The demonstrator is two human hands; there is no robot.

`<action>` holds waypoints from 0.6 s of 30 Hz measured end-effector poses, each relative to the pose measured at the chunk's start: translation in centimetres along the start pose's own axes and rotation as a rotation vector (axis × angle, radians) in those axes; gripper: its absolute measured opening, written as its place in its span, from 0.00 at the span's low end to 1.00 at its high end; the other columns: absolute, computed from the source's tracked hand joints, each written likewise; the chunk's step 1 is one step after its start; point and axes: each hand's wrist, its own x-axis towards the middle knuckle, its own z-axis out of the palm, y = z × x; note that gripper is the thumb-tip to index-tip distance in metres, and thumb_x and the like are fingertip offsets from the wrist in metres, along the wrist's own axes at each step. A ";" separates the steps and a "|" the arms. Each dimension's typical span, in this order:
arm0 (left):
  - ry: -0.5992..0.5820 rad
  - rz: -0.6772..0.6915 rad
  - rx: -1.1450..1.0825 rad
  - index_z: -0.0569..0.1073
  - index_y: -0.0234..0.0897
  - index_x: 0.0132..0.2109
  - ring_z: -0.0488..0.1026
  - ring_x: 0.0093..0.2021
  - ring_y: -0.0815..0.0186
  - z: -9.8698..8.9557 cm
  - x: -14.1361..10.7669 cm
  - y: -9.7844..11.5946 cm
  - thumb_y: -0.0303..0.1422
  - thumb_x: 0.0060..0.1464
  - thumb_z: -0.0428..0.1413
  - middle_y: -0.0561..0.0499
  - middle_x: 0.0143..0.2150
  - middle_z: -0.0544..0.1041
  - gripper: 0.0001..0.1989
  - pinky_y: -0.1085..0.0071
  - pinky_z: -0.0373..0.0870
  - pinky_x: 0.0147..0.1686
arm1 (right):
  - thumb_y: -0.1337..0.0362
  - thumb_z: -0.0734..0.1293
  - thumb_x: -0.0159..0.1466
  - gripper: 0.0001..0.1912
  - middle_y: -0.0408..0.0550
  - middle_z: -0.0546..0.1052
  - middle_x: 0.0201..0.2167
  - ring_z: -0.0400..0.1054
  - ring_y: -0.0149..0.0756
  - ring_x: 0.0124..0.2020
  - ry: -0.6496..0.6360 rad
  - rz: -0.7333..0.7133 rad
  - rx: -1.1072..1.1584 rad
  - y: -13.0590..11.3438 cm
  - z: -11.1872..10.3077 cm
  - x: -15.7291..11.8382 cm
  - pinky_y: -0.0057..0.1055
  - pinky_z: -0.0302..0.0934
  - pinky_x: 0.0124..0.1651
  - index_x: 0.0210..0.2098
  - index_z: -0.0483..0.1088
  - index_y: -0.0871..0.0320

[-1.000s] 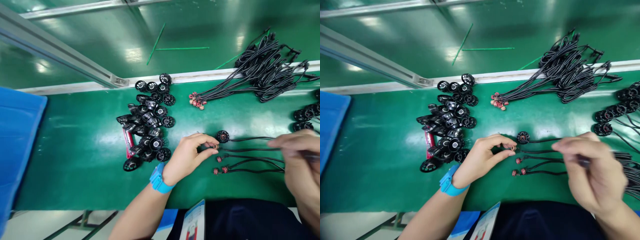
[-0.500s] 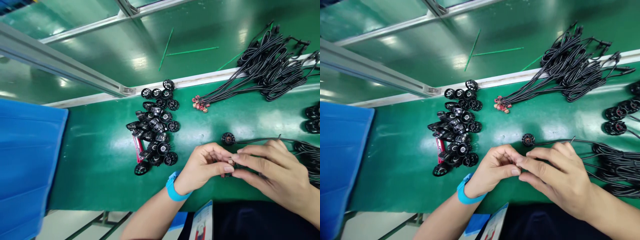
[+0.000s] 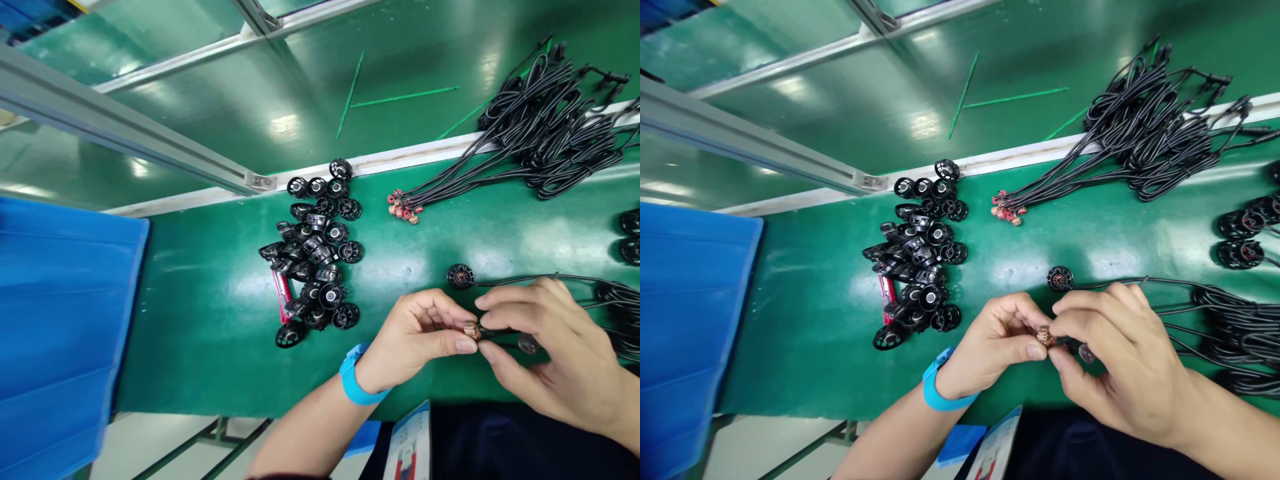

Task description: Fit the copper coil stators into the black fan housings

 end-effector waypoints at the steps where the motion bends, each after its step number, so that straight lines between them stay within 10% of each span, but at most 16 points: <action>1: 0.009 0.001 0.001 0.78 0.35 0.34 0.81 0.31 0.71 -0.1 0.0 -0.1 0.32 0.44 0.78 0.53 0.31 0.83 0.16 0.74 0.81 0.38 | 0.68 0.70 0.69 0.11 0.47 0.81 0.47 0.74 0.36 0.38 -0.005 0.001 0.008 0.1 0.0 0.0 0.38 0.61 0.41 0.51 0.71 0.55; 18: 0.071 0.160 0.072 0.81 0.34 0.39 0.82 0.29 0.69 0.1 -0.1 -0.4 0.31 0.47 0.76 0.50 0.34 0.85 0.15 0.76 0.80 0.31 | 0.70 0.73 0.68 0.08 0.37 0.83 0.37 0.74 0.28 0.31 0.046 -0.010 -0.011 0.0 -0.5 0.5 0.34 0.64 0.36 0.44 0.76 0.53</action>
